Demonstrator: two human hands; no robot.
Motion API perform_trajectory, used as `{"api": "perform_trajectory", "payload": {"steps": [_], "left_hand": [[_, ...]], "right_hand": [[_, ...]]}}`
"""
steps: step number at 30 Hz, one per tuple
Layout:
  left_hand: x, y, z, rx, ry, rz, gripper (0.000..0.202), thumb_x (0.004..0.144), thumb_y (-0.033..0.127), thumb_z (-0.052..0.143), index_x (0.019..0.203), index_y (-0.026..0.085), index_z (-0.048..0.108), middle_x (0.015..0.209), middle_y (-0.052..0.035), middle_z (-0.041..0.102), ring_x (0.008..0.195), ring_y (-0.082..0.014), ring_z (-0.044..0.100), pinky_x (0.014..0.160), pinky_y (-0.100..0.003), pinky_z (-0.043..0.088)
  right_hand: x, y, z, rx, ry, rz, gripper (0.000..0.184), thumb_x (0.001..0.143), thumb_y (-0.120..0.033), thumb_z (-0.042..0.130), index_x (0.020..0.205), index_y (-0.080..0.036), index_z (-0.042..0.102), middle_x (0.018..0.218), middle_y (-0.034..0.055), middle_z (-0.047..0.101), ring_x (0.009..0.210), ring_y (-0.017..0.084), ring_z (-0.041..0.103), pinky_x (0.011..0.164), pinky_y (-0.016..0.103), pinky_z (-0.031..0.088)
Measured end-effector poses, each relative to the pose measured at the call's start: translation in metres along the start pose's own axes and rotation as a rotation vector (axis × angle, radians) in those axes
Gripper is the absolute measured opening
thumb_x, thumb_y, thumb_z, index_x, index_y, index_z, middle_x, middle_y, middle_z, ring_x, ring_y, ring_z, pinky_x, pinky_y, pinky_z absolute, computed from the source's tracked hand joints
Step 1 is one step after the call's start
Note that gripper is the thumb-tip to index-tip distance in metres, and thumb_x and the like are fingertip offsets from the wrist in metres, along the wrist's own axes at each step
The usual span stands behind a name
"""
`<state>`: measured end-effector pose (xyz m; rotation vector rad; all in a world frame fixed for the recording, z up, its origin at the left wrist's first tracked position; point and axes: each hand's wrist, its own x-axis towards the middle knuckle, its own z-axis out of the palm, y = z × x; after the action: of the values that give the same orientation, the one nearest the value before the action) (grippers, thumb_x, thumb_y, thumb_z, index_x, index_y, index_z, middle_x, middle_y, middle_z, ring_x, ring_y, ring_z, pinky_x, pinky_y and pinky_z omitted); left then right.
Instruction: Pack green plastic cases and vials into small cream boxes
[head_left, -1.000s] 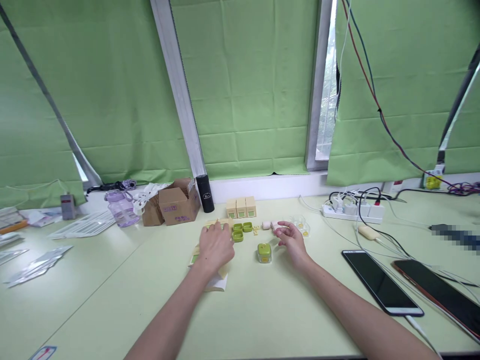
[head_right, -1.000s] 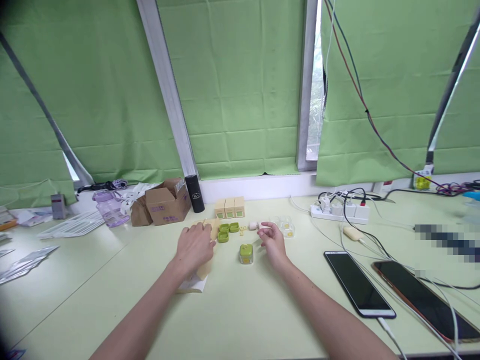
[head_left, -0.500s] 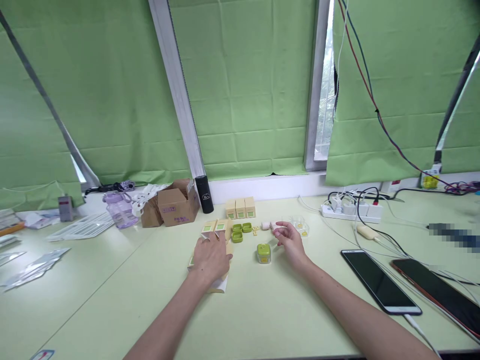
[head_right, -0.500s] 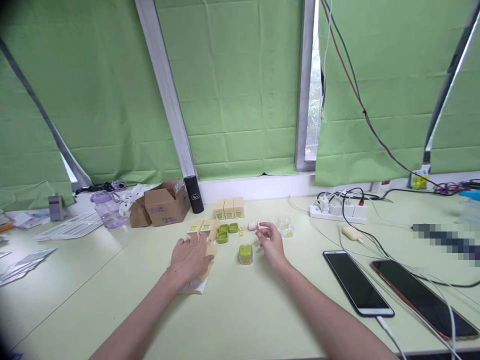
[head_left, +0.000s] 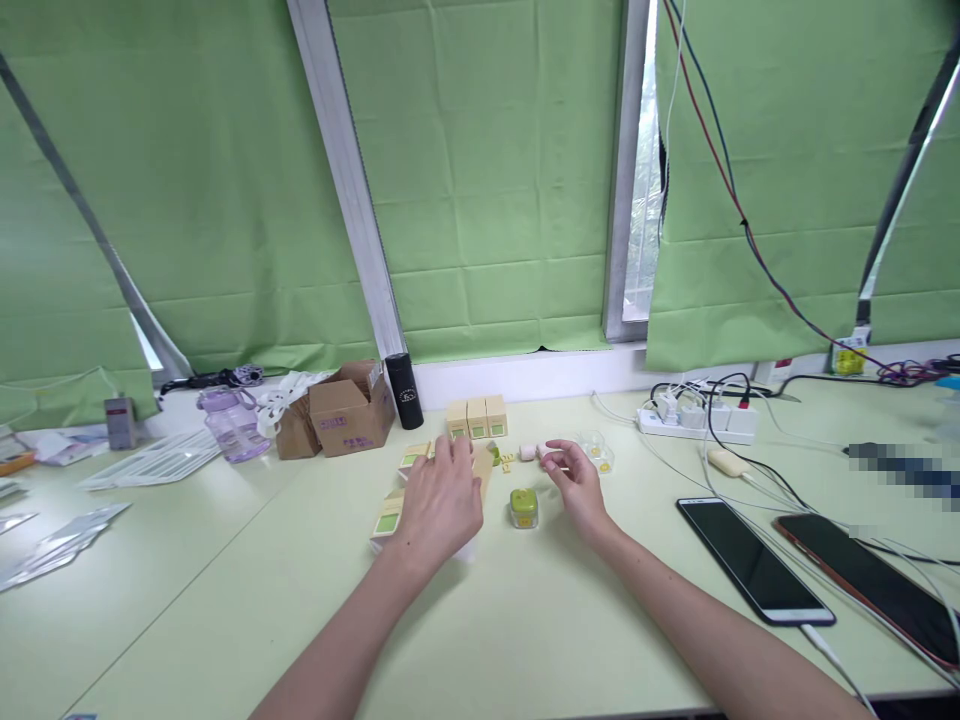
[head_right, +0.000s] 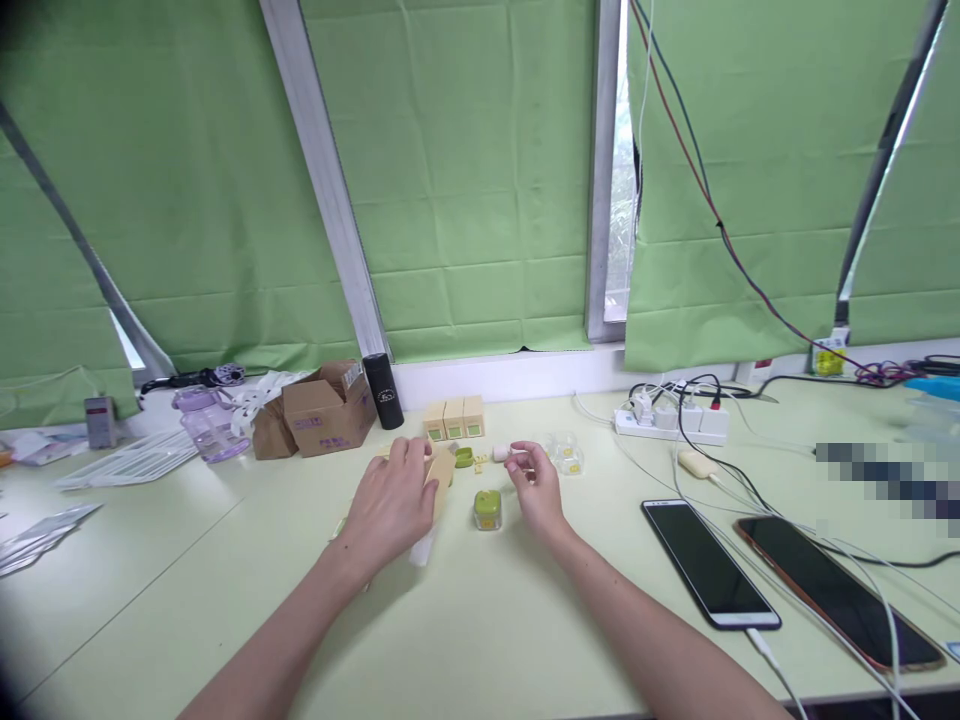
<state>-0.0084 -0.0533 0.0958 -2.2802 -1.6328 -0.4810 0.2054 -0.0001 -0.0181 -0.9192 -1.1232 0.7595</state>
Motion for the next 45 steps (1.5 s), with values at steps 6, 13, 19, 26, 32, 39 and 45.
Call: {"api": "perform_trajectory", "payload": {"steps": [6, 13, 19, 26, 32, 39, 45], "left_hand": [[0.022, 0.015, 0.024, -0.176, 0.284, 0.097, 0.034, 0.094, 0.017, 0.052, 0.127, 0.019, 0.045, 0.126, -0.0164, 0.054, 0.120, -0.0335, 0.055, 0.094, -0.047, 0.045], [0.024, 0.032, 0.064, -0.251, 0.414, 0.209, 0.025, 0.098, 0.014, 0.047, 0.123, 0.020, 0.049, 0.128, -0.0188, 0.056, 0.131, -0.0346, 0.053, 0.107, -0.053, 0.039], [0.009, 0.037, 0.075, -0.371, 0.434, 0.328, 0.038, 0.093, 0.011, 0.050, 0.129, 0.022, 0.045, 0.134, -0.0192, 0.054, 0.135, -0.0337, 0.051, 0.109, -0.054, 0.041], [0.005, 0.023, 0.073, -0.579, 0.475, 0.369, 0.040, 0.097, 0.016, 0.052, 0.134, 0.026, 0.040, 0.140, -0.0170, 0.049, 0.140, -0.0300, 0.046, 0.114, -0.052, 0.043], [0.010, 0.008, 0.073, -0.670, 0.378, 0.196, 0.056, 0.097, 0.025, 0.061, 0.147, 0.029, 0.038, 0.151, -0.0152, 0.040, 0.145, -0.0304, 0.040, 0.122, -0.054, 0.037], [0.010, -0.003, 0.089, -0.675, 0.408, 0.285, 0.047, 0.092, 0.017, 0.061, 0.135, 0.030, 0.050, 0.145, -0.0141, 0.043, 0.140, -0.0320, 0.044, 0.115, -0.056, 0.043], [0.007, -0.002, 0.099, -0.579, 0.643, 0.403, 0.047, 0.085, 0.008, 0.066, 0.124, 0.028, 0.050, 0.137, -0.0142, 0.045, 0.133, -0.0317, 0.047, 0.105, -0.055, 0.048]], "right_hand": [[-0.013, -0.020, 0.008, -0.084, -0.171, -0.099, 0.037, 0.093, -0.051, 0.067, 0.121, -0.028, 0.068, 0.115, 0.0094, 0.079, 0.111, 0.029, 0.070, 0.093, 0.042, 0.047], [-0.021, -0.028, 0.019, 0.069, -0.308, -0.063, 0.047, 0.091, -0.061, 0.068, 0.124, -0.028, 0.069, 0.125, 0.0102, 0.075, 0.122, 0.030, 0.067, 0.103, 0.044, 0.051], [-0.015, -0.017, 0.016, 0.036, -0.162, -0.040, 0.045, 0.083, -0.066, 0.074, 0.103, -0.026, 0.071, 0.099, 0.0088, 0.076, 0.095, 0.029, 0.067, 0.088, 0.042, 0.053], [-0.007, -0.012, 0.009, 0.005, -0.009, -0.008, 0.046, 0.074, -0.064, 0.081, 0.093, -0.024, 0.067, 0.090, 0.0076, 0.072, 0.091, 0.029, 0.064, 0.085, 0.043, 0.052], [-0.018, -0.030, 0.007, -0.133, -0.132, -0.198, 0.045, 0.087, -0.032, 0.073, 0.131, -0.031, 0.064, 0.133, 0.0084, 0.069, 0.123, 0.032, 0.061, 0.106, 0.048, 0.047], [-0.021, -0.029, 0.003, -0.352, -0.237, -0.551, 0.064, 0.086, -0.018, 0.059, 0.148, -0.032, 0.050, 0.156, 0.0083, 0.051, 0.144, 0.034, 0.046, 0.114, 0.056, 0.043], [-0.014, -0.008, 0.001, -0.441, -0.099, -0.476, 0.067, 0.084, -0.014, 0.056, 0.148, -0.028, 0.042, 0.146, 0.0134, 0.052, 0.134, 0.033, 0.050, 0.102, 0.054, 0.051]]}}
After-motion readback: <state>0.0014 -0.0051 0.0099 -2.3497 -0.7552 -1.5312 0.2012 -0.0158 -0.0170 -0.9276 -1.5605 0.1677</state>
